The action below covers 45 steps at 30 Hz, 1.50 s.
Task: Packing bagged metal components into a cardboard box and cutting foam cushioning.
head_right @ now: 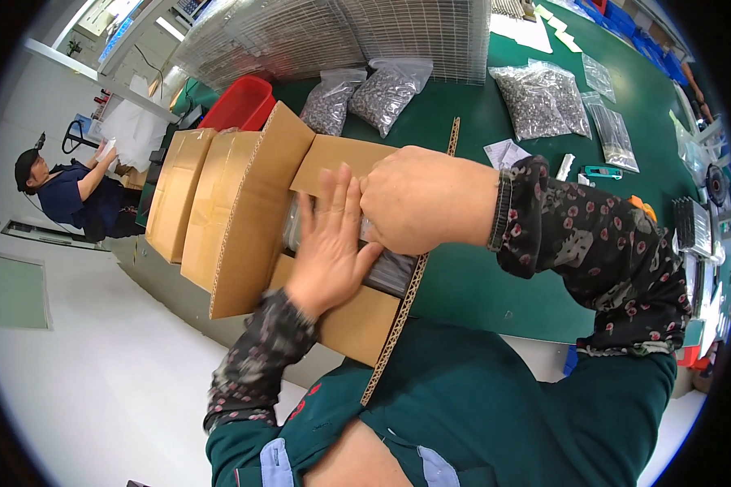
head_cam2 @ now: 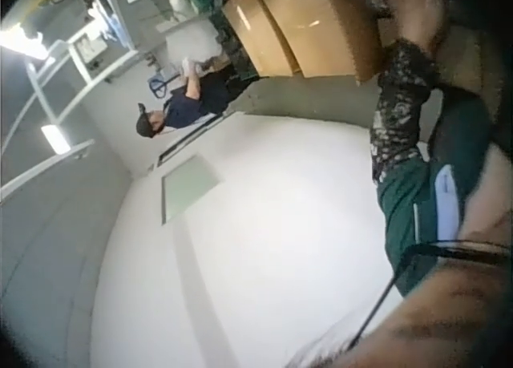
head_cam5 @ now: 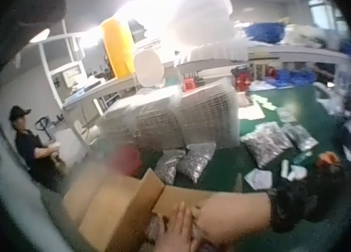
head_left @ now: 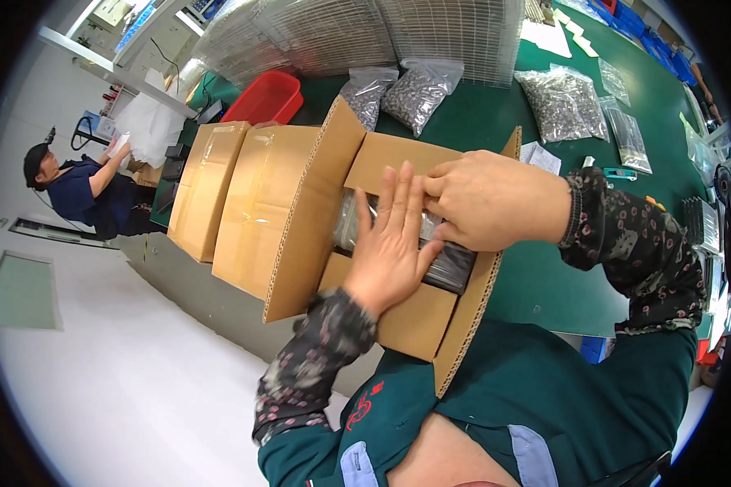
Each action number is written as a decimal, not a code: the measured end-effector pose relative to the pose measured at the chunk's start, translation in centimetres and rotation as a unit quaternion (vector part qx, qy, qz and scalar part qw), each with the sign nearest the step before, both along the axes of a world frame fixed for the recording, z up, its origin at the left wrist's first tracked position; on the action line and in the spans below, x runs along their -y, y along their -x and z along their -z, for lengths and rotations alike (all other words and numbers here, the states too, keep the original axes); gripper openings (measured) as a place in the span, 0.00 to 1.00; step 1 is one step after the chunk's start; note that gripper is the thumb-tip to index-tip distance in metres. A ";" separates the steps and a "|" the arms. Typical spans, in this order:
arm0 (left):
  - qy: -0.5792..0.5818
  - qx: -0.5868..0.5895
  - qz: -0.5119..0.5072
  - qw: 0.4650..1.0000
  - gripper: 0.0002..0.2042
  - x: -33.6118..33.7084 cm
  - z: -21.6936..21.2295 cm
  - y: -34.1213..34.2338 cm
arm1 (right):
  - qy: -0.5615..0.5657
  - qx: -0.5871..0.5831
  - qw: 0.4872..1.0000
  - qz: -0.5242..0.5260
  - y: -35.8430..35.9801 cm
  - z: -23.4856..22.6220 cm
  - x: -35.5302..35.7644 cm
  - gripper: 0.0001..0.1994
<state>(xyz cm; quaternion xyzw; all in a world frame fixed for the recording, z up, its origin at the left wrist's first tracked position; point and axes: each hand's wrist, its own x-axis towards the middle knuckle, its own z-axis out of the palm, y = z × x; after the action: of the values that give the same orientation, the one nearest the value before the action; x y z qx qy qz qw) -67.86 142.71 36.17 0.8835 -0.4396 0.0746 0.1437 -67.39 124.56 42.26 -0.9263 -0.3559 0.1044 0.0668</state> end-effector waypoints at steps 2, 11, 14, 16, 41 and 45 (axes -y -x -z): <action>-0.005 -0.044 -0.026 0.999 0.36 0.8 1.1 -0.7 | -0.016 0.018 1.000 0.009 0.2 0.1 0.2 0.11; -0.048 -0.024 0.001 0.999 0.27 0.7 0.9 -1.1 | -0.230 0.235 0.943 0.043 -2.8 1.4 -2.7 0.08; 0.011 0.047 0.003 0.999 0.24 0.0 3.4 -2.6 | -0.233 0.260 0.936 0.037 -5.0 4.8 -5.7 0.07; 0.065 0.116 0.002 0.991 0.22 -0.5 4.7 -3.4 | -0.239 0.278 0.930 0.029 -5.6 5.7 -6.5 0.06; -0.029 -0.170 -0.053 0.984 0.44 -4.5 -1.5 3.9 | -0.437 0.410 0.783 0.168 -4.9 5.9 -4.6 0.10; -0.037 -0.154 -0.038 0.987 0.43 -4.4 -0.8 3.3 | -0.394 0.383 0.822 0.151 -6.2 4.3 -3.5 0.14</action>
<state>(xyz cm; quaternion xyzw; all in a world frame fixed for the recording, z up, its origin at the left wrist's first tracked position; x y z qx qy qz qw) -71.20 147.11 36.95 0.9053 -0.3805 -0.0732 0.1740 -61.21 128.02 37.99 -0.8285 -0.2198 -0.4192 0.2994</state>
